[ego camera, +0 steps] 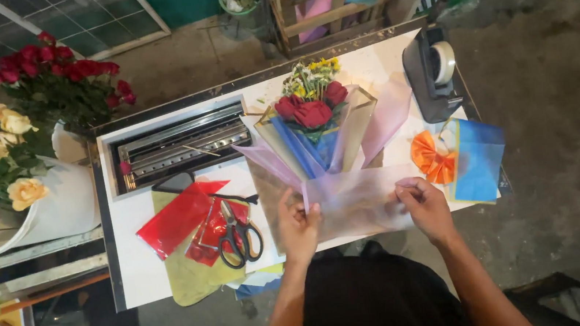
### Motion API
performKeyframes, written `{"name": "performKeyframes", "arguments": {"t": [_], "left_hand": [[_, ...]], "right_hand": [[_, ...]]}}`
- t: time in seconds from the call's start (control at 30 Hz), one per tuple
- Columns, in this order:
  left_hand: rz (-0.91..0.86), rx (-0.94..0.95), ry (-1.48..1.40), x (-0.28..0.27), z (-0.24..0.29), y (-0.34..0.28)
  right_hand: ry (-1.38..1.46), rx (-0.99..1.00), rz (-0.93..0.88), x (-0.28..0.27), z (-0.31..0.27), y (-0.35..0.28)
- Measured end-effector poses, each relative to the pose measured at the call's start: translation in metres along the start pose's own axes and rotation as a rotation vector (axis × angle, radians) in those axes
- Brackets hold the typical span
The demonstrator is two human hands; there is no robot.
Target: Wrapping a bouquet of red roses with multiple layers of decorative paper at a floral arrangement station.
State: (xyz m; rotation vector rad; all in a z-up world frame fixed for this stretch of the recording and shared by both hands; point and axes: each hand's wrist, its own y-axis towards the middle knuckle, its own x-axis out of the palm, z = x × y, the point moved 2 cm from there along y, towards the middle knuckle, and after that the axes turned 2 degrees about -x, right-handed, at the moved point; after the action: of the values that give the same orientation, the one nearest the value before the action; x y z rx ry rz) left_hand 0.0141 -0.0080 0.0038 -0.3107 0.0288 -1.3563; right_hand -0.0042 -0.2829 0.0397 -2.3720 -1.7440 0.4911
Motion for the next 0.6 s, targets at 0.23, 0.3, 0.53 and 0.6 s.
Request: {"name": "performKeyframes", "arguments": {"t": [0.23,0.3,0.53,0.6], "left_hand": [[0.085,-0.128,0.205,-0.006,-0.009,-0.011],[0.104,-0.164,0.178,-0.008,-0.008,-0.013],[0.109,-0.19,0.132,-0.003,0.03,-0.008],[0.107,-0.197,0.141,-0.008,0.029,-0.001]], "right_hand": [[-0.027,-0.102,-0.055,-0.007,0.0,0.004],[-0.038,-0.121,-0.052,-0.007,0.001,0.007],[-0.02,-0.121,-0.066,0.005,-0.015,0.017],[-0.019,-0.128,-0.078,0.01,-0.015,0.02]]}}
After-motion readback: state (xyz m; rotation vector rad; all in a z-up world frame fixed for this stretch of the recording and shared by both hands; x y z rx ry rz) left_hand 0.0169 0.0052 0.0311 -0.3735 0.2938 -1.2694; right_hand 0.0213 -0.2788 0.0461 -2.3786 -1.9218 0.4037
